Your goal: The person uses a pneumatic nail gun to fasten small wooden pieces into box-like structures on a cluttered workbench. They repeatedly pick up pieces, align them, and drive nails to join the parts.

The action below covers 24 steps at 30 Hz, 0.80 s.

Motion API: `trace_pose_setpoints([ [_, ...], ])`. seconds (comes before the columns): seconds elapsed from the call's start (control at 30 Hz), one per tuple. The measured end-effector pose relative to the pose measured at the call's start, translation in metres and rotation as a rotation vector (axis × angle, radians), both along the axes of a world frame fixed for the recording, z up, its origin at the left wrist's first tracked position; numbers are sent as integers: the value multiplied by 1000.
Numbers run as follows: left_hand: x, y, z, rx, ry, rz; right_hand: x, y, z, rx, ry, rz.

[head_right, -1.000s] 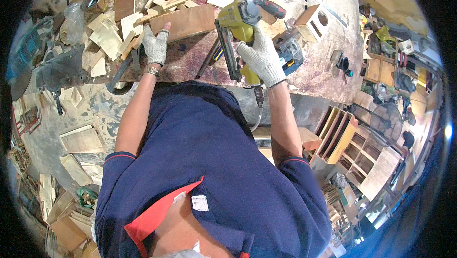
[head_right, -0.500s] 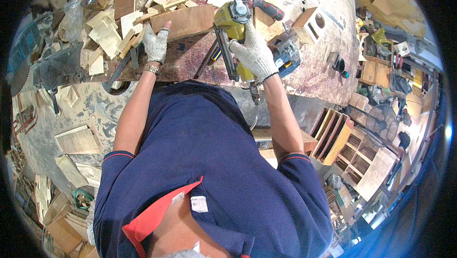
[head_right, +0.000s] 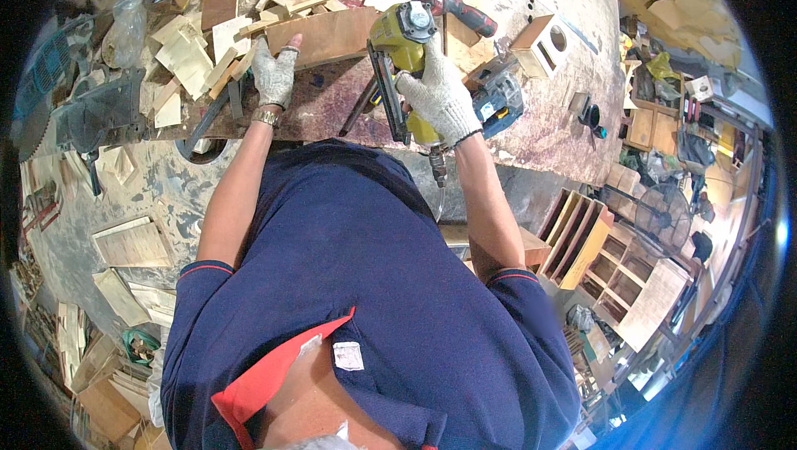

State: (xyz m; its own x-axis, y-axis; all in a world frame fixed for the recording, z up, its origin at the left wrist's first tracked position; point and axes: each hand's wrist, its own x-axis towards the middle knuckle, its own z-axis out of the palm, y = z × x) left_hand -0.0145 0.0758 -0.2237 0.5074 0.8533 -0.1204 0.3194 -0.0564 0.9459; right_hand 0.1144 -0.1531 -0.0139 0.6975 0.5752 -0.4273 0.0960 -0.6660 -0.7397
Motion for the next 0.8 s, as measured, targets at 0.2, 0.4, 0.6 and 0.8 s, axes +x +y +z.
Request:
trace_pose_setpoints([
  [0.2, 0, 0, -4, 17, 10, 23, -2, 2, -6, -37, -60, 14],
  [0.4, 4, -8, 5, 80, -63, 49, -9, 5, 3, 23, -57, -61],
  [0.6, -1, -17, 20, 40, -40, -66, -18, 2, 14, 66, -76, -65],
  [0.8, -41, 38, 28, 696, 194, -519, -19, -1, 11, 116, 11, -69],
])
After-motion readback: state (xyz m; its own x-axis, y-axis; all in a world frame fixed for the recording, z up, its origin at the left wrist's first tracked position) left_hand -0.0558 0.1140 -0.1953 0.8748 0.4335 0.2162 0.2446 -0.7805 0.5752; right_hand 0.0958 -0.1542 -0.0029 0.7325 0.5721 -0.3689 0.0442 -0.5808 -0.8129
